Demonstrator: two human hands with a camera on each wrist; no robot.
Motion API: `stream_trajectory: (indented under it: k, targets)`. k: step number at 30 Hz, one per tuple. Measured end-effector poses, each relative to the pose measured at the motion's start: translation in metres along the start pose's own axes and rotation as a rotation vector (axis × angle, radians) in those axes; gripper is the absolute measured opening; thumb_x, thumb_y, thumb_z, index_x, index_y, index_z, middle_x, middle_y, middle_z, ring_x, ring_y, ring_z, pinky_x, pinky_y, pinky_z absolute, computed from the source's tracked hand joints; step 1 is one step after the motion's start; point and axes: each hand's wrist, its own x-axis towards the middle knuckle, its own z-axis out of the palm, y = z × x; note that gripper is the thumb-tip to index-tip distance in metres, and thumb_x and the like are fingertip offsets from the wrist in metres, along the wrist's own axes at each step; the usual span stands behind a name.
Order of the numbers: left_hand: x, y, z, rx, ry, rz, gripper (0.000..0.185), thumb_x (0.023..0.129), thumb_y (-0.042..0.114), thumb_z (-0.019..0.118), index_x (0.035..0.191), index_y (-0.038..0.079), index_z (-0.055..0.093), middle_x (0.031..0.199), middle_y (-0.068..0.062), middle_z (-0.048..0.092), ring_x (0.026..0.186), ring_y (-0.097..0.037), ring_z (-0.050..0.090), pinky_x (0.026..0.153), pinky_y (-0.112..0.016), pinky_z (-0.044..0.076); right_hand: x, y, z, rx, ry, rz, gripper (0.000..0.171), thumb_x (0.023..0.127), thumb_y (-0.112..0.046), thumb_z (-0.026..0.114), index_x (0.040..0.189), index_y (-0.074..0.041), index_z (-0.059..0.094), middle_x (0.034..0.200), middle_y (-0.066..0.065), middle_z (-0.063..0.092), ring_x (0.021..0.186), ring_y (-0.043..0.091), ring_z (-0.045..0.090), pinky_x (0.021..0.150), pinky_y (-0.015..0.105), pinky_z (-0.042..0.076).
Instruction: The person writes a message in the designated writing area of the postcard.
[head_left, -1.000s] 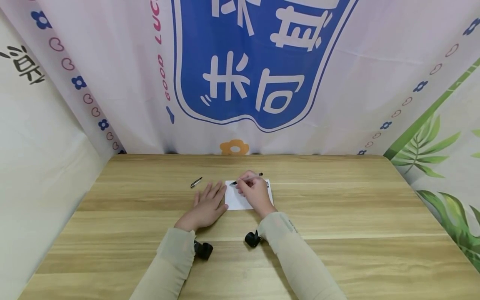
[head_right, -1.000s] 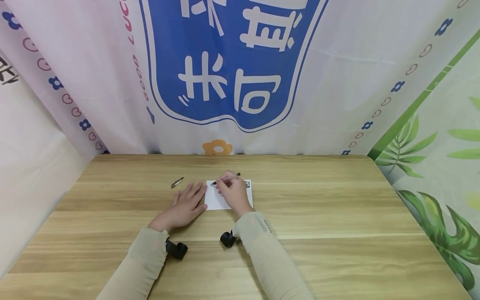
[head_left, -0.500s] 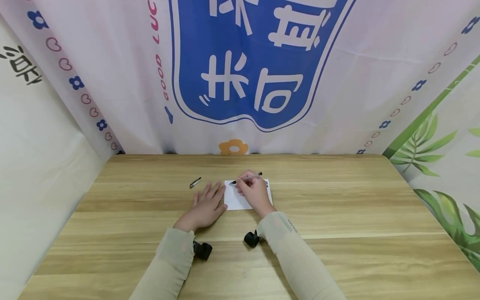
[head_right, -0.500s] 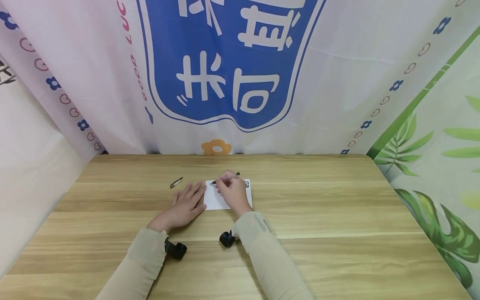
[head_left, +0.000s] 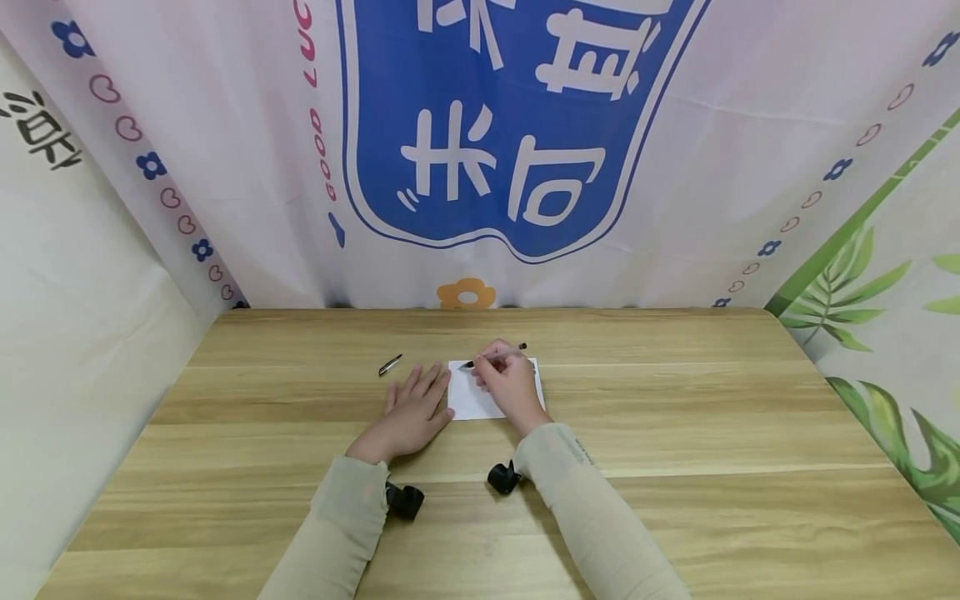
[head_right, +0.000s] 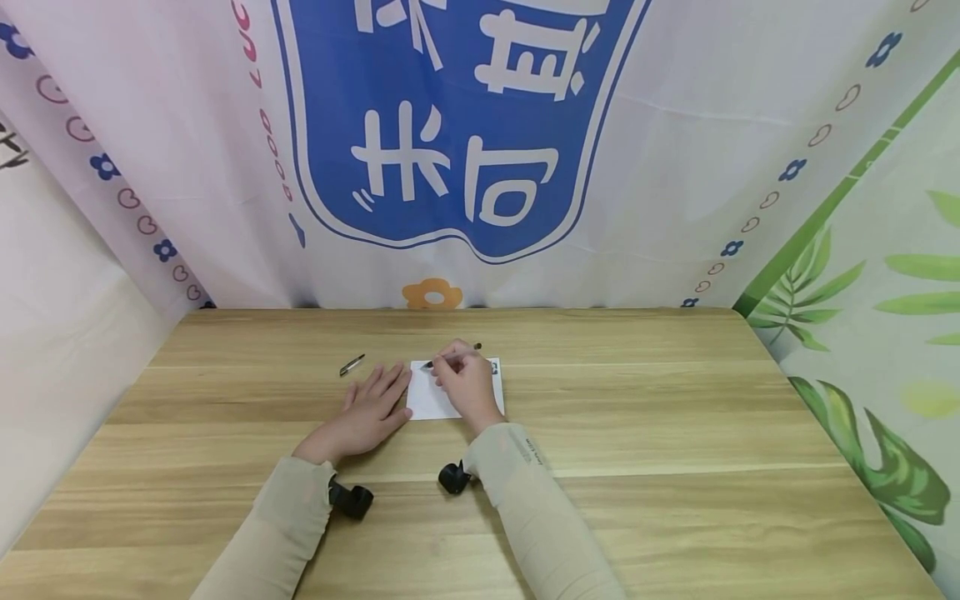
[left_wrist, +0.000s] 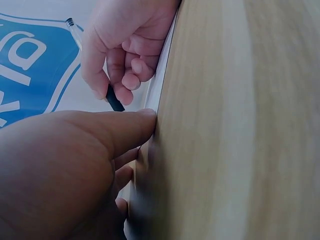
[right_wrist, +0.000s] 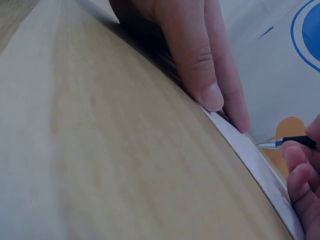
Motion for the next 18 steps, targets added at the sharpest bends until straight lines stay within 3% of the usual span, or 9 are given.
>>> stream_trajectory:
  k: [3, 10, 18]
  targets:
    - [-0.0007, 0.0004, -0.0003, -0.001, -0.002, -0.002, 0.062, 0.1, 0.034, 0.043, 0.151, 0.009, 0.017, 0.157, -0.012, 0.007, 0.142, -0.036, -0.004, 0.105, -0.064, -0.003, -0.0022, -0.0052, -0.0016, 0.006, -0.015, 0.001, 0.017, 0.092, -0.015, 0.06, 0.085, 0.0, 0.064, 0.077, 0.012, 0.066, 0.064, 0.026, 0.062, 0.053, 0.023, 0.05]
    - [-0.0005, 0.0005, 0.0005, 0.001, -0.004, -0.004, 0.062, 0.1, 0.035, 0.043, 0.151, 0.01, 0.018, 0.157, -0.012, 0.008, 0.142, -0.036, -0.004, 0.105, -0.064, -0.003, -0.0011, 0.001, -0.0003, -0.001, -0.012, -0.021, 0.014, 0.092, -0.015, 0.06, 0.085, -0.005, 0.066, 0.073, 0.003, 0.065, 0.061, 0.018, 0.06, 0.053, 0.029, 0.051]
    - [0.0008, -0.0013, 0.0007, 0.005, -0.004, 0.002, 0.062, 0.1, 0.035, 0.042, 0.151, 0.01, 0.017, 0.157, -0.011, 0.006, 0.142, -0.036, -0.005, 0.105, -0.064, -0.005, -0.001, 0.0009, -0.0002, 0.005, -0.024, -0.02, 0.014, 0.092, -0.016, 0.06, 0.085, -0.005, 0.065, 0.075, 0.004, 0.065, 0.061, 0.019, 0.061, 0.053, 0.029, 0.051]
